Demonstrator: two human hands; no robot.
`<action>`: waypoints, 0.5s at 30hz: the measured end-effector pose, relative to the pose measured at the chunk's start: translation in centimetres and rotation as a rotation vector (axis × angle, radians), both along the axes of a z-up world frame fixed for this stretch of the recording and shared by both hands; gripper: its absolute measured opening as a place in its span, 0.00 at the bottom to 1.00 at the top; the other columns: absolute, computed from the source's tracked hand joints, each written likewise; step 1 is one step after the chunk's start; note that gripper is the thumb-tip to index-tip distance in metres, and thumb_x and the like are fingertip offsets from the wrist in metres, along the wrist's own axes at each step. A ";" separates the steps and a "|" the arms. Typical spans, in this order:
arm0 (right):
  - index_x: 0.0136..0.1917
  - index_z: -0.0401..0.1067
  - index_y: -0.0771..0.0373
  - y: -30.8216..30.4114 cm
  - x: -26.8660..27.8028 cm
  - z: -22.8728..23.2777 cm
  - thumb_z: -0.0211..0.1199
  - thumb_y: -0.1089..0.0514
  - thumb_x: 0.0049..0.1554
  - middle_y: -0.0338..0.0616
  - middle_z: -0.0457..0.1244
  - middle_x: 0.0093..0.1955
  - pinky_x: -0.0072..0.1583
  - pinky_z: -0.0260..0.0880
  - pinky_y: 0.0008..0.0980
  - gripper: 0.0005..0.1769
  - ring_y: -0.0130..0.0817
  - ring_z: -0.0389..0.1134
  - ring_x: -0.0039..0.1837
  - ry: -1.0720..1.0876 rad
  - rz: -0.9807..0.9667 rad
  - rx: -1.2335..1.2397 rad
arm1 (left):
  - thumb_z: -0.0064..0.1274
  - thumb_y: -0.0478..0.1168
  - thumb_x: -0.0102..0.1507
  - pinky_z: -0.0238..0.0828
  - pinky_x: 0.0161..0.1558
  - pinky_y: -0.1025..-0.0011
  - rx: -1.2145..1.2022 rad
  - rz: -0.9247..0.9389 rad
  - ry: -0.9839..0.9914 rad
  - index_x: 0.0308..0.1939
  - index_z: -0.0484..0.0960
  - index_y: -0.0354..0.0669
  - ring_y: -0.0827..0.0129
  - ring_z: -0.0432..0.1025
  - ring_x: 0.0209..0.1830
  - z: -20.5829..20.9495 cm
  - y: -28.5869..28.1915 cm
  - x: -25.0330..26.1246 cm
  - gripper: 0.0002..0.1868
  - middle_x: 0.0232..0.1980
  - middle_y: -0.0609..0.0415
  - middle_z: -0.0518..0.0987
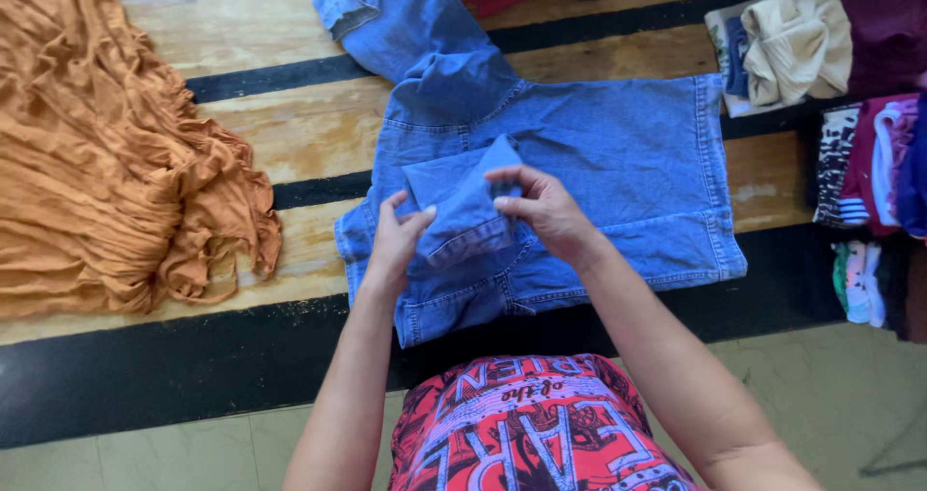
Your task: The person folds a red long-sleeved shirt by smoothing it on the table, folding the sleeves inward, and rolling the garment into a bundle; then they spread a blue denim skirt, folding it twice to create a compact rectangular stack.
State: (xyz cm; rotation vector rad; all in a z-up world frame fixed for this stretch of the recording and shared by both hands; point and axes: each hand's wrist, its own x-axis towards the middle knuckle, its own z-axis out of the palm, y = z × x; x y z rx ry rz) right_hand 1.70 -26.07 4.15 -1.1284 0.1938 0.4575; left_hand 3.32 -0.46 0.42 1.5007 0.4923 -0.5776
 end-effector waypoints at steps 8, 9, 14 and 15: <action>0.83 0.39 0.55 -0.3 -0.1 3.1 0.71 0.73 0.46 0.41 0.59 0.73 0.73 0.61 0.34 0.61 0.31 0.61 0.73 -0.306 -0.062 0.068 | 0.58 0.49 0.61 0.66 0.31 0.70 0.039 -0.022 0.148 0.72 0.60 0.54 0.72 0.72 0.36 1.6 0.2 3.6 0.37 0.53 0.55 0.76; 0.83 0.39 0.55 -0.6 -0.8 2.7 0.71 0.73 0.46 0.41 0.59 0.73 0.73 0.61 0.34 0.61 0.31 0.61 0.73 -0.307 -0.066 0.066 | 0.59 0.43 0.60 0.71 0.33 0.69 -0.168 0.049 0.178 0.71 0.58 0.51 0.68 0.74 0.34 0.8 0.2 3.1 0.38 0.51 0.49 0.77; 0.82 0.38 0.50 -1.2 -2.0 -1.5 0.69 0.62 0.48 0.47 0.64 0.69 0.55 0.62 0.37 0.58 0.35 0.63 0.65 0.378 -0.089 -0.303 | 0.61 0.29 0.53 0.60 0.28 0.71 -0.104 0.091 -0.026 0.71 0.65 0.48 0.70 0.68 0.31 -3.5 0.6 2.2 0.42 0.48 0.48 0.75; 0.82 0.38 0.50 -1.4 -1.8 -2.6 0.69 0.62 0.48 0.47 0.64 0.69 0.55 0.62 0.37 0.58 0.35 0.63 0.65 0.377 -0.086 -0.300 | 0.59 0.27 0.51 0.63 0.31 0.74 -0.079 0.055 -0.108 0.69 0.69 0.47 0.72 0.70 0.33 -3.9 0.9 2.2 0.40 0.46 0.49 0.76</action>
